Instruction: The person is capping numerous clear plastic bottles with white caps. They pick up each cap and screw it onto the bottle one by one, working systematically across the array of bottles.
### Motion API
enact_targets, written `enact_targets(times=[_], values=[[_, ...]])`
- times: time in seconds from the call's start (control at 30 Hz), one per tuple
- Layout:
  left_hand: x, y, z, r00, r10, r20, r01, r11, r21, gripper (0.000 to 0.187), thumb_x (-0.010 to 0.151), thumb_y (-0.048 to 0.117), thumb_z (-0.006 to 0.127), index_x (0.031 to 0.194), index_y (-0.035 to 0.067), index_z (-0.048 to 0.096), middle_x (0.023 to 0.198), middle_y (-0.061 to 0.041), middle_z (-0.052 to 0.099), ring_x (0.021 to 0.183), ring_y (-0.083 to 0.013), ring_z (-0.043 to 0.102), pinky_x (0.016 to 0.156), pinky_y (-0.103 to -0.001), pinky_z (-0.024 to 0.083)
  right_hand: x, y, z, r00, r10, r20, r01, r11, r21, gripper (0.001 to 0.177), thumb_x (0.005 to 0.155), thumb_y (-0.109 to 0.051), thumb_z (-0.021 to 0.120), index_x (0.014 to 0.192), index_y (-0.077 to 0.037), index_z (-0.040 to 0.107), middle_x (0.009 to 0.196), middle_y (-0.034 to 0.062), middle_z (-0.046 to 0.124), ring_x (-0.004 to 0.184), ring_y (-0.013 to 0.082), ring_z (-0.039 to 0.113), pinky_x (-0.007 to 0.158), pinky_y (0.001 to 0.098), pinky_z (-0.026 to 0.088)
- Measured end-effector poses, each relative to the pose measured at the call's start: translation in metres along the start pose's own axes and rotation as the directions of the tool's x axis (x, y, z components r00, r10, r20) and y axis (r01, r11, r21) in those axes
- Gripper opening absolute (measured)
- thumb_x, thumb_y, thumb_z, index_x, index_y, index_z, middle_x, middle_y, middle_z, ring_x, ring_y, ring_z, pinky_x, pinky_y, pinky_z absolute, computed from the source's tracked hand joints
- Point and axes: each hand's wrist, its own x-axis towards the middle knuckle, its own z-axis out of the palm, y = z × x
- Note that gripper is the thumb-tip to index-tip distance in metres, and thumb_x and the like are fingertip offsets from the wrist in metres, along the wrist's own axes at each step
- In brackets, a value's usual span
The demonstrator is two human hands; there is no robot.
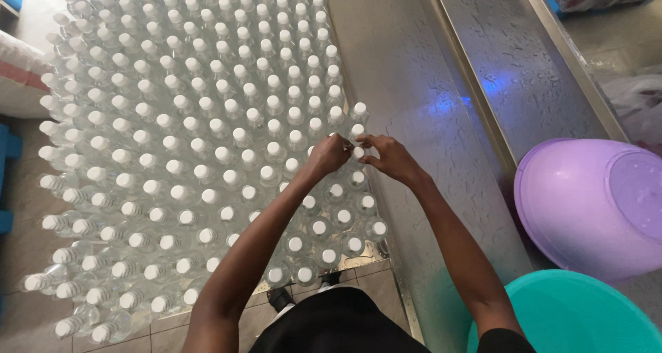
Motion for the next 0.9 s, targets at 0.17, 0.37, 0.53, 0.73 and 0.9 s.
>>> enact_targets(times=[0.17, 0.37, 0.53, 0.73, 0.9], values=[[-0.006, 0.005, -0.005, 1.000, -0.018, 0.004, 0.018, 1.000, 0.025, 0.032, 0.087, 0.028, 0.064, 0.115, 0.017, 0.076, 0.108, -0.015, 0.076, 0.102, -0.0377, 0.073, 0.087, -0.052, 0.058, -0.002, 0.013, 0.009, 1.000, 0.005, 0.002, -0.005, 1.000, -0.015, 0.051, 0.092, -0.030, 0.074, 0.137, -0.013, 0.057, 0.115, 0.0126, 0.072, 0.114, 0.0326, 0.066, 0.099, 0.0512, 0.049], [-0.014, 0.004, -0.024, 0.992, 0.057, -0.108, -0.075, 0.983, -0.169, 0.028, 0.090, 0.024, 0.065, 0.114, 0.018, 0.078, 0.090, -0.017, 0.076, 0.089, -0.0419, 0.072, 0.077, -0.050, 0.056, 0.001, -0.016, -0.016, 0.999, -0.026, 0.042, 0.029, 0.996, -0.085, 0.051, 0.090, -0.024, 0.075, 0.137, -0.013, 0.058, 0.127, 0.0138, 0.068, 0.120, 0.0362, 0.062, 0.100, 0.0531, 0.047], [-0.097, 0.008, -0.084, 0.968, 0.104, -0.227, -0.194, 0.884, -0.425, 0.028, 0.093, 0.025, 0.068, 0.116, 0.015, 0.078, 0.092, -0.023, 0.074, 0.079, -0.0287, 0.067, 0.076, -0.040, 0.054, 0.009, -0.038, -0.026, 0.979, -0.035, 0.202, 0.046, 0.998, -0.052, 0.033, 0.092, -0.006, 0.069, 0.124, -0.010, 0.066, 0.128, 0.0153, 0.067, 0.125, 0.0421, 0.060, 0.098, 0.0558, 0.050], [-0.213, -0.018, -0.126, 0.935, -0.219, -0.279, -0.056, 0.687, -0.725, 0.031, 0.095, 0.034, 0.073, 0.119, 0.016, 0.078, 0.081, -0.006, 0.072, 0.072, -0.0115, 0.056, 0.067, -0.024, 0.049, 0.018, -0.032, -0.014, 0.967, -0.005, 0.255, 0.044, 0.988, -0.147, 0.030, 0.091, -0.003, 0.069, 0.117, -0.017, 0.065, 0.123, 0.0077, 0.067, 0.121, 0.0368, 0.064, 0.095, 0.0526, 0.056], [-0.288, -0.050, -0.122, 0.871, -0.395, -0.293, -0.052, 0.518, -0.854, 0.027, 0.095, 0.020, 0.068, 0.117, 0.006, 0.078, 0.051, 0.000, 0.035, 0.049, -0.0070, 0.032, 0.049, -0.023, 0.028, 0.026, -0.026, -0.004, 0.949, 0.029, 0.315, 0.066, 0.956, -0.285, 0.033, 0.090, -0.006, 0.071, 0.119, -0.020, 0.065, 0.125, 0.0049, 0.066, 0.124, 0.0326, 0.062, 0.096, 0.0502, 0.055]])
